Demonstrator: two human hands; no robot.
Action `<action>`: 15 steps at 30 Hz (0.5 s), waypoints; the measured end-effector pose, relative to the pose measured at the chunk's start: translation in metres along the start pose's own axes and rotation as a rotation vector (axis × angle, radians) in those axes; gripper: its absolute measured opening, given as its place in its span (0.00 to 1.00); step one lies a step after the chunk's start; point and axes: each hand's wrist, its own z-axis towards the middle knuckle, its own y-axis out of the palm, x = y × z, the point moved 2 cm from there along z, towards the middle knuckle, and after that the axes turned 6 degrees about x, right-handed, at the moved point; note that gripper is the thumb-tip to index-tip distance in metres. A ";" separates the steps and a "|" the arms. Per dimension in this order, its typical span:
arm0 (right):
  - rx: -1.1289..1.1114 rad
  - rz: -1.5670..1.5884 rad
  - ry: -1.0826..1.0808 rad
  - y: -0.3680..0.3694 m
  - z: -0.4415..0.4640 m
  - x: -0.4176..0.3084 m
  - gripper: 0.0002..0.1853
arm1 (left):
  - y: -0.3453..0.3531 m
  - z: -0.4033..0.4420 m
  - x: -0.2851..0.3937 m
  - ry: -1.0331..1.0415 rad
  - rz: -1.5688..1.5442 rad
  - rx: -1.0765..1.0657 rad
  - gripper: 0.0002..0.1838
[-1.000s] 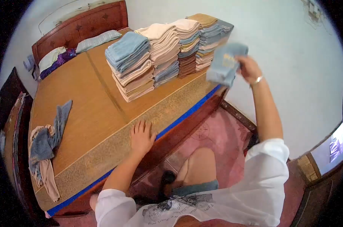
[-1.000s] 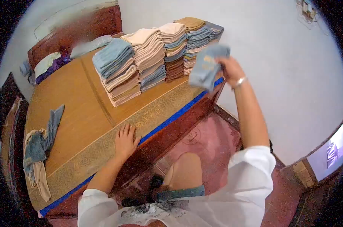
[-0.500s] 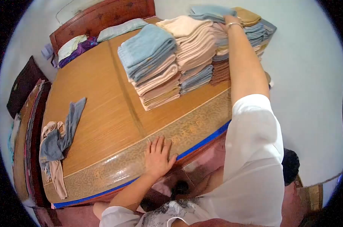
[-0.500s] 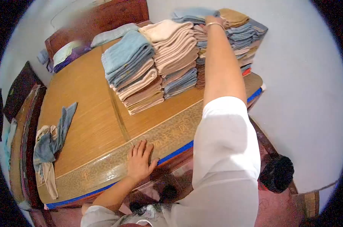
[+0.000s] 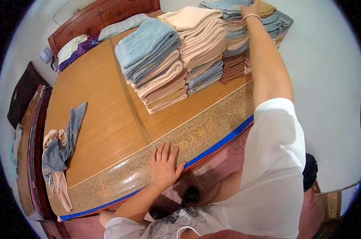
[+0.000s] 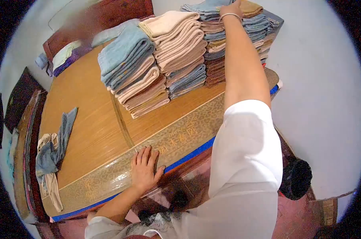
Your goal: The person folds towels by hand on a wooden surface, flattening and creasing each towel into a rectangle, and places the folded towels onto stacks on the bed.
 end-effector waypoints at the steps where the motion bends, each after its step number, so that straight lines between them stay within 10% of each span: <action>1: -0.002 0.003 -0.005 0.000 -0.001 -0.001 0.28 | 0.000 0.000 0.000 -0.005 -0.002 0.002 0.28; 4: 0.205 0.206 -0.144 -0.021 -0.006 -0.010 0.21 | -0.001 0.000 0.000 0.011 -0.008 0.023 0.28; 13: -0.241 -0.329 -0.694 -0.059 -0.044 -0.018 0.15 | -0.001 -0.004 0.000 0.016 -0.026 0.066 0.28; 15: 0.169 0.505 -0.503 -0.086 -0.077 -0.015 0.26 | 0.001 -0.004 -0.002 0.015 -0.043 0.098 0.29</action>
